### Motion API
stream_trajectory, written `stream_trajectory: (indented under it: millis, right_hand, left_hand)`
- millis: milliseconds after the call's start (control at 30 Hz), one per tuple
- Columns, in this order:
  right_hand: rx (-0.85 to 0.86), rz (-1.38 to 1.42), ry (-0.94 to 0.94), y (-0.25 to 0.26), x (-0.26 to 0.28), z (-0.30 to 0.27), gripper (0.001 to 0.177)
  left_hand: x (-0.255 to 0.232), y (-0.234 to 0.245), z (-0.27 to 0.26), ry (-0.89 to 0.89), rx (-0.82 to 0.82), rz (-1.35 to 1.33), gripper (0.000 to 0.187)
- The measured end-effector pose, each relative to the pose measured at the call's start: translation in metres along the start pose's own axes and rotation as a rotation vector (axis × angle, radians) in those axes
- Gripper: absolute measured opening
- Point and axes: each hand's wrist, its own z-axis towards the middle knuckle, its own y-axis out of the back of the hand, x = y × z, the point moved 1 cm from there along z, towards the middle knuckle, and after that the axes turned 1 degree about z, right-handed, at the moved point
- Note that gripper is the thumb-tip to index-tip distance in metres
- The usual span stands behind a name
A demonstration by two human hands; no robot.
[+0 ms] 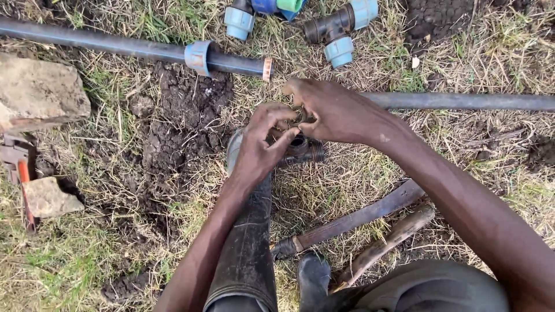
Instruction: Assembling and sealing plastic irrigation pipes using fittings and sealant tape in an outdoor setting.
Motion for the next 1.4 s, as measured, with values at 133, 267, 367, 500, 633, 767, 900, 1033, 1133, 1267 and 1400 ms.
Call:
stream_trajectory:
  millis: [133, 267, 367, 500, 633, 767, 900, 1033, 1133, 1267, 1400]
  right_hand:
    - [-0.017, 0.268, -0.066, 0.001, -0.01, -0.008, 0.055]
    - [-0.096, 0.48, -0.126, -0.011, -0.026, -0.017, 0.045]
    - [-0.089, 0.471, -0.14, -0.029, -0.028, -0.022, 0.04]
    - [-0.051, 0.357, -0.177, -0.049, -0.036, -0.021, 0.032]
    - [-0.053, 0.272, -0.108, -0.073, -0.038, -0.02, 0.034]
    - [-0.042, 0.133, -0.089, -0.088, -0.044, -0.02, 0.035]
    - [-0.037, 0.131, -0.058, -0.088, -0.041, -0.024, 0.047]
    - [0.001, 0.041, -0.032, -0.105, -0.046, -0.03, 0.057]
    - [-0.005, 0.026, -0.031, -0.118, -0.051, -0.031, 0.056]
    - [-0.089, 0.11, 0.003, -0.135, -0.054, -0.037, 0.055]
    - [-0.114, 0.146, -0.014, -0.136, -0.051, -0.041, 0.055]
  left_hand:
    - [0.007, 0.0, 0.001, -0.085, 0.056, -0.006, 0.019]
    - [0.021, -0.007, -0.005, -0.012, 0.087, -0.059, 0.019]
    - [0.027, -0.008, -0.01, 0.09, 0.083, -0.123, 0.022]
    - [0.022, -0.006, -0.012, 0.163, 0.041, -0.116, 0.025]
    - [0.04, -0.008, -0.015, 0.238, 0.102, -0.114, 0.028]
    - [0.039, -0.005, -0.024, 0.298, 0.141, -0.109, 0.028]
    - [0.039, 0.002, -0.032, 0.293, 0.184, -0.188, 0.024]
    - [0.043, 0.002, -0.043, 0.341, 0.222, -0.288, 0.023]
    - [0.041, 0.002, -0.043, 0.321, 0.229, -0.325, 0.021]
    - [0.052, 0.003, -0.043, 0.297, 0.255, -0.324, 0.019]
    - [0.046, 0.0, -0.044, 0.295, 0.259, -0.335, 0.019]
